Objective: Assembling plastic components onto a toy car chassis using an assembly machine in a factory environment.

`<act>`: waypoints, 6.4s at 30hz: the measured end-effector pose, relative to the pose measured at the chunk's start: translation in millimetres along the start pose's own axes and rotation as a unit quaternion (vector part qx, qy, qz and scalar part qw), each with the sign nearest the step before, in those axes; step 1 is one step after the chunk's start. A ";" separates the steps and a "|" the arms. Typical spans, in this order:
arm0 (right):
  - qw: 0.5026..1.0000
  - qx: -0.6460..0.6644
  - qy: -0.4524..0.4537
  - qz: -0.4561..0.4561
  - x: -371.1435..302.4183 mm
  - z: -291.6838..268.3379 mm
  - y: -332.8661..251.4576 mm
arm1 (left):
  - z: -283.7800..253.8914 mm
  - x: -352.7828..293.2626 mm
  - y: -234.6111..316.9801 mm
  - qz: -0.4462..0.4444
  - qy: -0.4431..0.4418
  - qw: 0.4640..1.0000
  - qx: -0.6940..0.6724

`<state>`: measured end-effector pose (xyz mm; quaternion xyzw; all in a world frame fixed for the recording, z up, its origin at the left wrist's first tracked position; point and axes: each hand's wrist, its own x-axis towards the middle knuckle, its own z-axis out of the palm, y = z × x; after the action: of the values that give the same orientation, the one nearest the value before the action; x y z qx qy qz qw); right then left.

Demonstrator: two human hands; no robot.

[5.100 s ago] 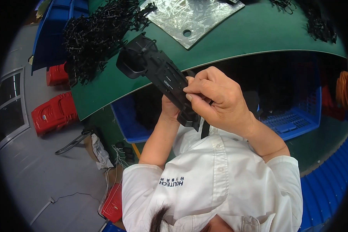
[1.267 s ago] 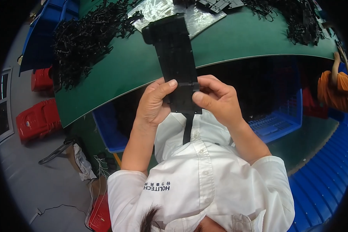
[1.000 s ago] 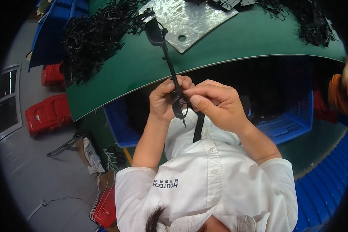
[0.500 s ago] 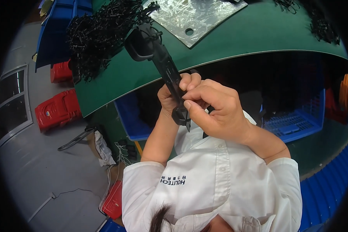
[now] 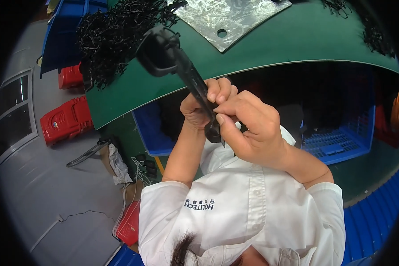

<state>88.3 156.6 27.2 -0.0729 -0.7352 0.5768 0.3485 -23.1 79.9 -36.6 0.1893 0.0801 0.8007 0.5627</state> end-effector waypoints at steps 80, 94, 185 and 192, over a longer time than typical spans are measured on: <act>0.996 0.009 -0.081 -0.031 5.2 31.1 -27.8 | 2.2 -26.9 20.1 0.129 -0.099 0.987 -0.012; 0.985 0.007 -0.094 -0.147 -14.8 41.5 -3.3 | 14.9 -48.5 65.7 0.105 -0.094 0.944 0.299; 0.951 0.074 -0.282 0.100 0.8 3.5 4.1 | 37.4 -44.3 74.5 -0.025 -0.094 0.883 0.459; 0.932 0.261 -0.104 0.229 -10.9 3.6 18.5 | 33.9 -38.3 66.0 -0.019 0.094 0.895 0.435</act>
<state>88.8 154.2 5.6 -0.0853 -0.5544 0.8168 0.1352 -55.9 18.0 8.8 0.3377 0.4761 0.6894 0.4289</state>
